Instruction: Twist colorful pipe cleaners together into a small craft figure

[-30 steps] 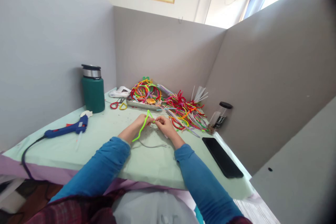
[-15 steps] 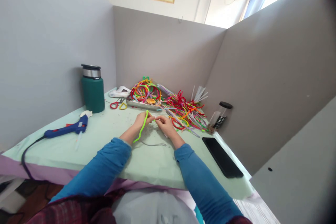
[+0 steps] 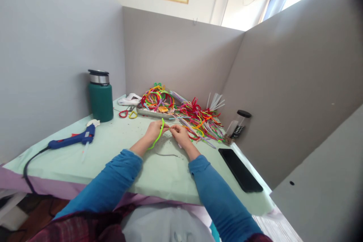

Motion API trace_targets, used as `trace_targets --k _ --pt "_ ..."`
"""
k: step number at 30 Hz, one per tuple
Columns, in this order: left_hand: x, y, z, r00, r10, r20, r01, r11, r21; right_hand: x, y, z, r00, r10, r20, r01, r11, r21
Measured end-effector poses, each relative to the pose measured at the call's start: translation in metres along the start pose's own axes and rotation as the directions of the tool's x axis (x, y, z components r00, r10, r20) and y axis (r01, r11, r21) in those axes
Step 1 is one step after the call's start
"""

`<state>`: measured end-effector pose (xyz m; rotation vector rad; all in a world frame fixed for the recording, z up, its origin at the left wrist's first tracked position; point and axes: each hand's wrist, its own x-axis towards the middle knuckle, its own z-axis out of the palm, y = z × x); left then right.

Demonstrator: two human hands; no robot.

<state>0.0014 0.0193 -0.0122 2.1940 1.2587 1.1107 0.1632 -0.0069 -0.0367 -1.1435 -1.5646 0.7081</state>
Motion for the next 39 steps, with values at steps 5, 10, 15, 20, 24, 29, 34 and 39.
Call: trace_targets --k 5,10,15,20,24,29,34,39 --pt "0.0 -0.002 0.002 1.0 -0.001 -0.02 0.001 1.0 -0.005 0.0 0.001 0.001 1.0 0.0 0.0 0.0 1.0 -0.007" --pt "0.001 -0.005 0.004 1.0 -0.015 -0.008 0.015 1.0 0.006 -0.002 -0.004 0.0 1.0 -0.002 0.002 0.002 1.0 -0.005" --pt "0.001 -0.004 0.003 1.0 0.005 0.025 -0.007 0.998 0.065 -0.003 -0.007 -0.001 1.0 0.006 -0.001 -0.006 1.0 -0.009" --pt "0.002 -0.004 0.002 0.999 0.032 0.016 -0.034 0.994 0.101 -0.004 -0.005 -0.001 1.0 0.009 0.002 -0.009 1.0 -0.01" --pt "0.002 -0.003 0.002 0.998 0.009 0.06 -0.013 0.998 0.066 -0.003 -0.003 0.0 1.0 0.004 0.008 -0.004 1.0 0.007" --pt "0.003 -0.003 0.001 0.989 -0.071 0.126 0.069 0.997 0.02 -0.004 -0.006 0.0 1.0 0.006 0.003 -0.006 1.0 0.025" --pt "0.005 -0.01 0.003 0.978 -0.14 0.152 0.155 0.984 -0.087 -0.005 -0.008 0.0 1.0 -0.007 0.01 0.006 1.0 0.023" --pt "0.004 -0.013 0.006 0.961 -0.218 0.169 0.244 0.959 -0.146 -0.005 -0.006 -0.001 0.999 -0.023 0.025 0.023 1.0 -0.001"
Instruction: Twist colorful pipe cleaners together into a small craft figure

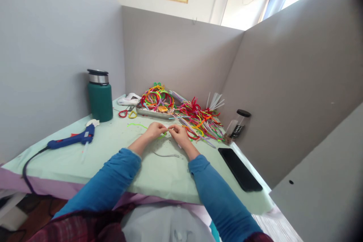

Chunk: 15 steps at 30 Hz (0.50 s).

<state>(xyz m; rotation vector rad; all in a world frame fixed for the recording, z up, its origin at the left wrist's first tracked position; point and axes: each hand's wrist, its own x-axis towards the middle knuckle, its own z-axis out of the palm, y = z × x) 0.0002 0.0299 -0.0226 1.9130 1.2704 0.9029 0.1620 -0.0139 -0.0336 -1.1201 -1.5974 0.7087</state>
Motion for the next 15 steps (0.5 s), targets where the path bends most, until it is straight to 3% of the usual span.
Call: trace_targets --k 5,9,15 --pt "-0.005 0.006 0.0 0.997 -0.071 -0.001 0.07 0.994 -0.078 0.0 0.001 -0.001 1.0 -0.014 0.003 0.014 1.0 -0.015" --pt "-0.011 0.013 -0.001 0.986 -0.116 0.123 0.141 0.966 -0.216 0.001 0.001 -0.001 1.0 -0.029 0.01 0.029 1.0 0.004" --pt "-0.015 0.012 -0.002 0.962 -0.062 0.267 0.15 0.933 -0.326 0.0 -0.001 -0.001 0.999 -0.017 0.044 0.016 0.999 0.036"
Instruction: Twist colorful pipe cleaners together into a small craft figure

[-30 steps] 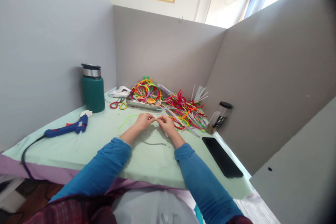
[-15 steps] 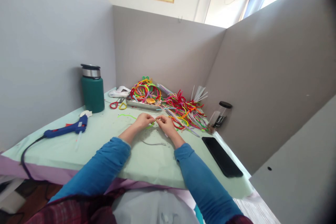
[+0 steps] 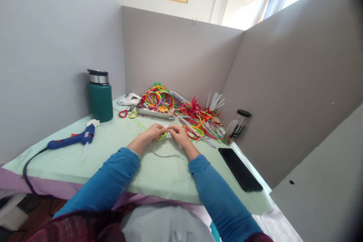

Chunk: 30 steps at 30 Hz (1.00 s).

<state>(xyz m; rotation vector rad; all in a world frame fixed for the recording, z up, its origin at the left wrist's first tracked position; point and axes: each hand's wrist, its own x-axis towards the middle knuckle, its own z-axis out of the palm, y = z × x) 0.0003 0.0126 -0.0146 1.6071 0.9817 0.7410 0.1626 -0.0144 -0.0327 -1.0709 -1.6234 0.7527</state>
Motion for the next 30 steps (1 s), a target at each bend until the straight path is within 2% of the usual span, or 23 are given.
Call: trace_targets --k 5,10,13,18,22,25,30 --pt "0.0 0.002 0.0 1.0 -0.007 -0.006 0.007 1.0 -0.022 0.0 -0.002 0.0 1.0 -0.004 -0.022 0.004 1.0 0.022" --pt "0.001 0.004 -0.002 1.0 0.026 0.016 -0.027 0.999 0.027 0.003 0.0 -0.001 0.998 0.011 -0.065 -0.01 1.0 0.014" --pt "0.005 0.0 -0.003 0.998 0.061 -0.017 -0.058 0.988 0.142 0.004 0.001 -0.001 0.997 0.01 -0.075 -0.009 1.0 0.013" --pt "0.012 -0.007 -0.005 0.957 0.249 -0.151 -0.172 0.901 0.398 0.003 0.0 -0.001 0.998 0.01 -0.067 -0.009 1.0 0.013" --pt "0.012 -0.008 -0.006 0.926 0.345 -0.154 -0.21 0.81 0.548 0.003 0.0 -0.001 0.998 0.009 -0.059 -0.008 1.0 0.021" --pt "0.01 -0.008 -0.006 0.914 0.38 -0.143 -0.22 0.761 0.611 0.004 0.001 -0.001 0.998 0.014 -0.054 -0.012 1.0 0.028" --pt "0.008 -0.005 -0.006 0.912 0.379 -0.155 -0.205 0.75 0.629 0.004 0.001 -0.001 0.998 0.026 -0.06 -0.025 1.0 0.014"
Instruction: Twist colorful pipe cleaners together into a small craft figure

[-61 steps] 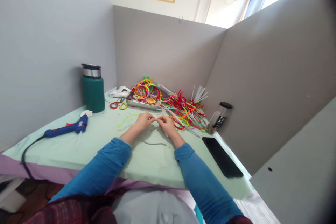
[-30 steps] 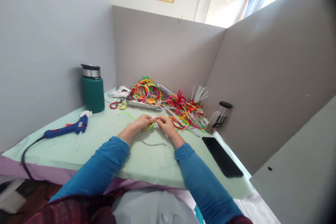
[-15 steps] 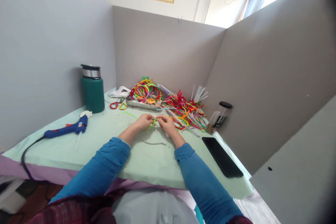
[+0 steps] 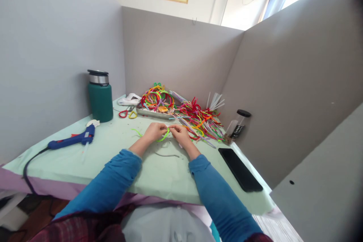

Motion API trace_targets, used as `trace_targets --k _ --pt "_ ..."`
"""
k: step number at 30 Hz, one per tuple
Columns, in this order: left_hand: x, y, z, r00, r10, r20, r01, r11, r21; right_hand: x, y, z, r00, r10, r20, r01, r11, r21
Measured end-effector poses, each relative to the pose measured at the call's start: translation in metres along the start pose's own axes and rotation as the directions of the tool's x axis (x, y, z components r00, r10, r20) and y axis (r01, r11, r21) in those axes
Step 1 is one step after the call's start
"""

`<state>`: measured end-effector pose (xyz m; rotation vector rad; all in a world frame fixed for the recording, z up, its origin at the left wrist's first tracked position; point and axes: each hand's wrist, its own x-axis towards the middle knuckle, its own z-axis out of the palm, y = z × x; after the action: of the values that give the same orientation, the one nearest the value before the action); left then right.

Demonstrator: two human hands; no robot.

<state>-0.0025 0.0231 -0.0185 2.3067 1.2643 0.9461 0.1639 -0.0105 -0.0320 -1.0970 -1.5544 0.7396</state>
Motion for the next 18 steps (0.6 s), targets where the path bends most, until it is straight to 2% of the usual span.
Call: trace_targets --k 7,18 --pt "-0.0004 0.0027 -0.0032 0.998 -0.047 0.029 0.05 0.992 -0.114 -0.0015 -0.0017 -0.0021 1.0 -0.021 0.023 0.021 1.0 0.013" --pt "-0.0004 0.0043 -0.0032 0.998 -0.061 0.026 0.063 0.993 -0.1 -0.0022 -0.0018 -0.0001 1.0 -0.004 0.026 0.002 0.999 0.045"
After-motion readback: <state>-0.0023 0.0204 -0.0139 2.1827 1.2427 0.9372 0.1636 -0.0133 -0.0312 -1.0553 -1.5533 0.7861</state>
